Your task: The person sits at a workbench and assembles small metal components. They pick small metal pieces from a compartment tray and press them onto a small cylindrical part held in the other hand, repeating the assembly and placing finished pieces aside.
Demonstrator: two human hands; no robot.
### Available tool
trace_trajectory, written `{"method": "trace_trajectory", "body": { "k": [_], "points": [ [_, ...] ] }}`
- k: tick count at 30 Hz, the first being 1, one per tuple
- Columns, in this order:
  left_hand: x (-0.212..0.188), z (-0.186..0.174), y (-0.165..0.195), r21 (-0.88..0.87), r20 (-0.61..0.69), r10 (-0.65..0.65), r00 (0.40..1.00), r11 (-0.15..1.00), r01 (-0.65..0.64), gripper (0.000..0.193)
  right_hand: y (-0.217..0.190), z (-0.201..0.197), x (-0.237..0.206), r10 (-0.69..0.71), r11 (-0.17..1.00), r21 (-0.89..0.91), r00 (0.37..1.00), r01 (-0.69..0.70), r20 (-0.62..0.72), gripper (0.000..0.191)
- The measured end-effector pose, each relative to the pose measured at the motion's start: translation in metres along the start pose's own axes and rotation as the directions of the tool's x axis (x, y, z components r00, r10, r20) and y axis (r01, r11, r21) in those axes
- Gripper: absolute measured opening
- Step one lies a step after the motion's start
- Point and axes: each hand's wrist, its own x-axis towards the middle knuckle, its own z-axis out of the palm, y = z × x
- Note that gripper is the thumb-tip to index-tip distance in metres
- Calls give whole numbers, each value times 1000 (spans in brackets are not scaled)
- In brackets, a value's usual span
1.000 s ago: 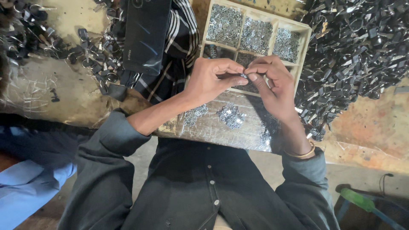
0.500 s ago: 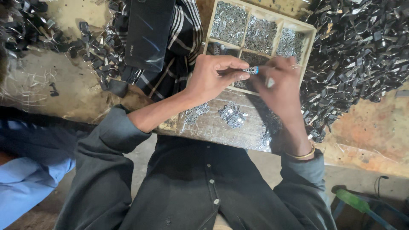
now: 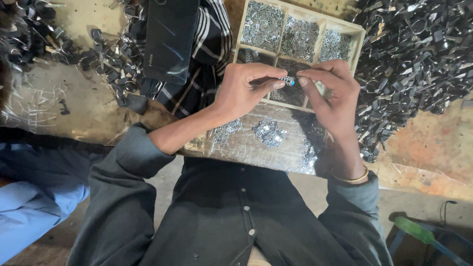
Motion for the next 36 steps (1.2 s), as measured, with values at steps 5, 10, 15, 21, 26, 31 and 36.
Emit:
{"method": "trace_trajectory", "body": {
  "k": [5,10,15,21,26,31,36],
  "points": [
    [3,1,0,21,27,-4,1000,1000,4,21,-1,4,1,92,982,161,995,-97,36,14],
    [2,1,3,-49,12,-17,1000,999,18,20,-7,4,2,42,999,32,999,-43,16,14],
    [1,1,3,-62,10,-22,1000,998,23,17,-9,3,2,-50,998,-40,998,51,26,16],
    [0,1,1,-44,-17,23,1000,999,-24,15,-7,9,2,35,997,75,999,-37,27,16],
    [-1,2,-1,-32,-19,30,999,999,-30,16,-9,11,2,9,997,72,1000,-10,9,17],
    [0,4,-4,-3,-29,72,997,997,-72,15,-15,6,0,-122,979,-160,992,124,26,17],
    [0,4,-5,-3,-26,57,998,998,-57,13,-17,10,2,-140,970,-201,990,140,16,17]
  ]
}}
